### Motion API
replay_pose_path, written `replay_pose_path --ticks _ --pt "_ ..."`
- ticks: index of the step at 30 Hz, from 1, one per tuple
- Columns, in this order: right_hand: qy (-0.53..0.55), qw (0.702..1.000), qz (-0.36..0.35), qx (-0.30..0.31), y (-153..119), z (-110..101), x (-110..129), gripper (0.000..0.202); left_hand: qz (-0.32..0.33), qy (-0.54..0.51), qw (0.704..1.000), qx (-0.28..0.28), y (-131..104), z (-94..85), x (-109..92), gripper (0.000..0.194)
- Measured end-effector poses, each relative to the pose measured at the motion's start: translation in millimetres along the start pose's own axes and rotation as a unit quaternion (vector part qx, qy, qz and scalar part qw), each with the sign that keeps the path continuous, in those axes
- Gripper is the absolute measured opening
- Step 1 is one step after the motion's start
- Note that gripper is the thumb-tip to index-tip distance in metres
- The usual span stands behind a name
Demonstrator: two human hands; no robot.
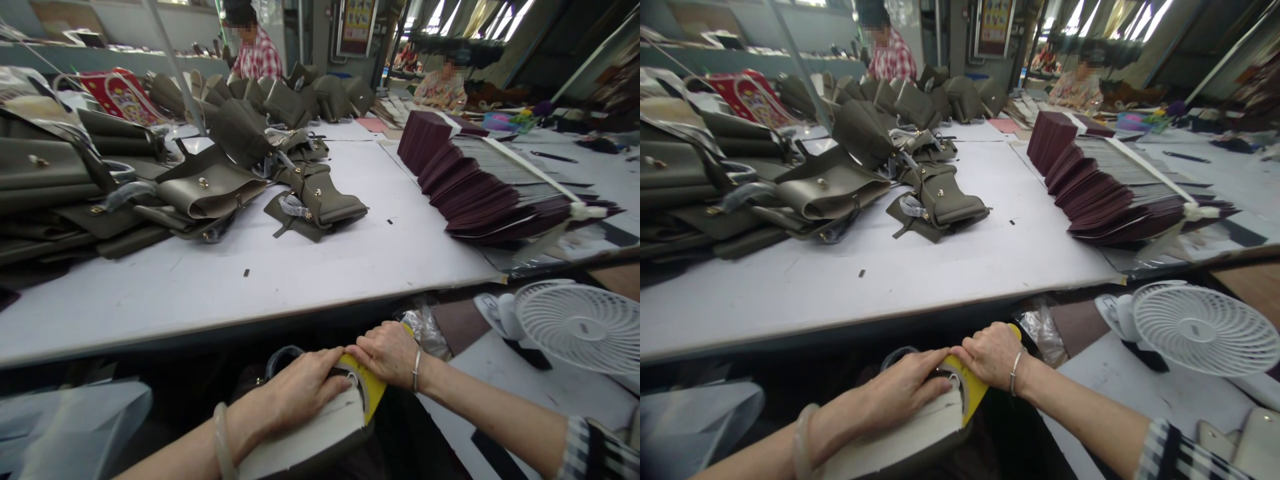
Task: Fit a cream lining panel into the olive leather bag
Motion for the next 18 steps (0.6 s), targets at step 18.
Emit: replay_pose_path --ticks 18 --pt "0.015 1.0 0.021 0.01 -8.2 10.5 3.3 0.055 0.009 0.09 0.996 0.021 -0.3 16.0 1.4 0.03"
Point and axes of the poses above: each hand's wrist, its own y-axis towards the middle knuckle, its own z-axis out of the palm, x = y × z, the point moved 10 cm from there along y, towards the middle knuckle, and after that the axes turned 12 degrees about y, right-handed, at the moved point
